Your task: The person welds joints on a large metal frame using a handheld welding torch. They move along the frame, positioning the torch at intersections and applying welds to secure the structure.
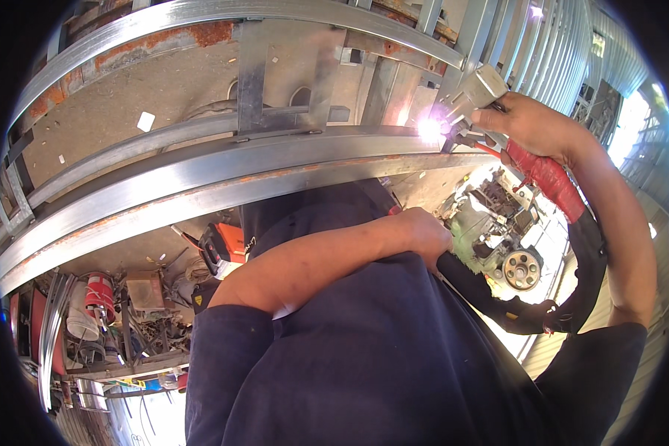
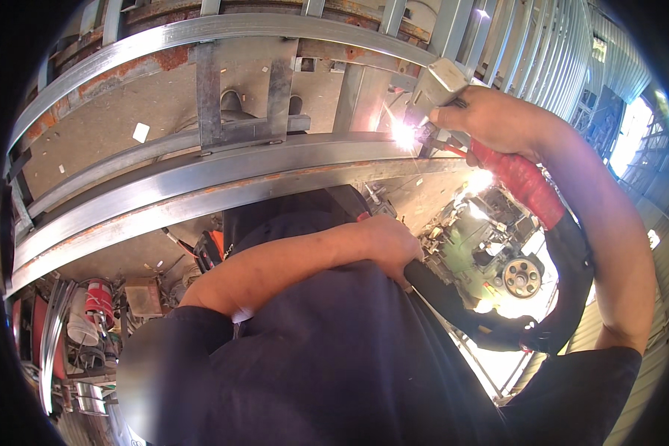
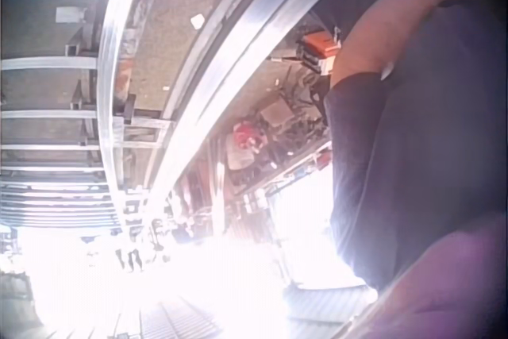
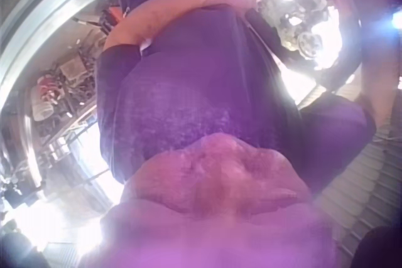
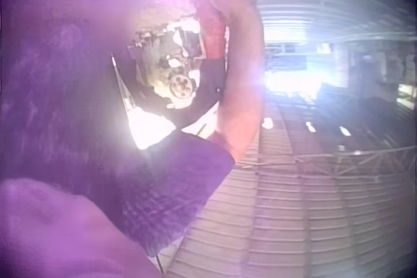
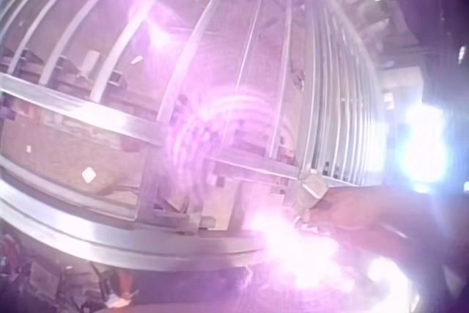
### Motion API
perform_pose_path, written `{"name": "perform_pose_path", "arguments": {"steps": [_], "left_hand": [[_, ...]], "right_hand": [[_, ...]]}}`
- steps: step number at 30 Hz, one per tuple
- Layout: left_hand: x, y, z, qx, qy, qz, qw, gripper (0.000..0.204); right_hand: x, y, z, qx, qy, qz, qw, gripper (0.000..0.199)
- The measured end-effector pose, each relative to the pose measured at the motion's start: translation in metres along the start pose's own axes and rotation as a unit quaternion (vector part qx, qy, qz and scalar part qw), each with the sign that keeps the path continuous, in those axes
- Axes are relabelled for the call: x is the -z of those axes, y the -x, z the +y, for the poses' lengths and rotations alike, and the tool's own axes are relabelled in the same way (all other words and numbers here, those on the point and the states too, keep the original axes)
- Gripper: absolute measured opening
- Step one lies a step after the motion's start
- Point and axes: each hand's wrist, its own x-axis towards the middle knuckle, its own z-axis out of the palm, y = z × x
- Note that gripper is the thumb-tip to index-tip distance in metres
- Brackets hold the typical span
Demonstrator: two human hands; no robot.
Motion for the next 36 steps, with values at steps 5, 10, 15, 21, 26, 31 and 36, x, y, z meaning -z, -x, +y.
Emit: {"name": "perform_pose_path", "arguments": {"steps": [5,10,15,21,26,31,36], "left_hand": [[0.002,0.001,0.002,0.002,-0.011,-0.006,1.0,0.05],[0.005,0.003,0.003,0.0,-0.008,-0.004,1.0,0.05],[0.008,0.005,0.005,0.006,-0.009,-0.01,1.0,0.051],[0.008,0.004,0.004,-0.004,-0.008,-0.005,1.0,0.051],[0.009,0.006,0.005,-0.004,-0.009,0.0,1.0,0.05],[0.012,0.008,0.006,-0.004,-0.009,-0.002,1.0,0.051],[0.009,0.006,0.004,-0.009,-0.018,0.002,1.0,0.051]], "right_hand": [[-0.001,-0.001,0.005,0.002,-0.016,-0.006,1.0,0.086],[0.0,0.002,0.0,-0.008,-0.008,-0.006,1.0,0.082],[0.001,0.004,-0.002,0.001,0.001,-0.003,1.0,0.078],[0.0,0.007,-0.003,0.005,-0.038,-0.012,0.999,0.076],[0.001,0.009,-0.006,-0.019,-0.02,-0.012,1.0,0.075],[0.002,0.009,-0.006,-0.019,-0.011,-0.013,1.0,0.075],[0.003,0.01,-0.006,-0.015,0.003,-0.01,1.0,0.073]]}}
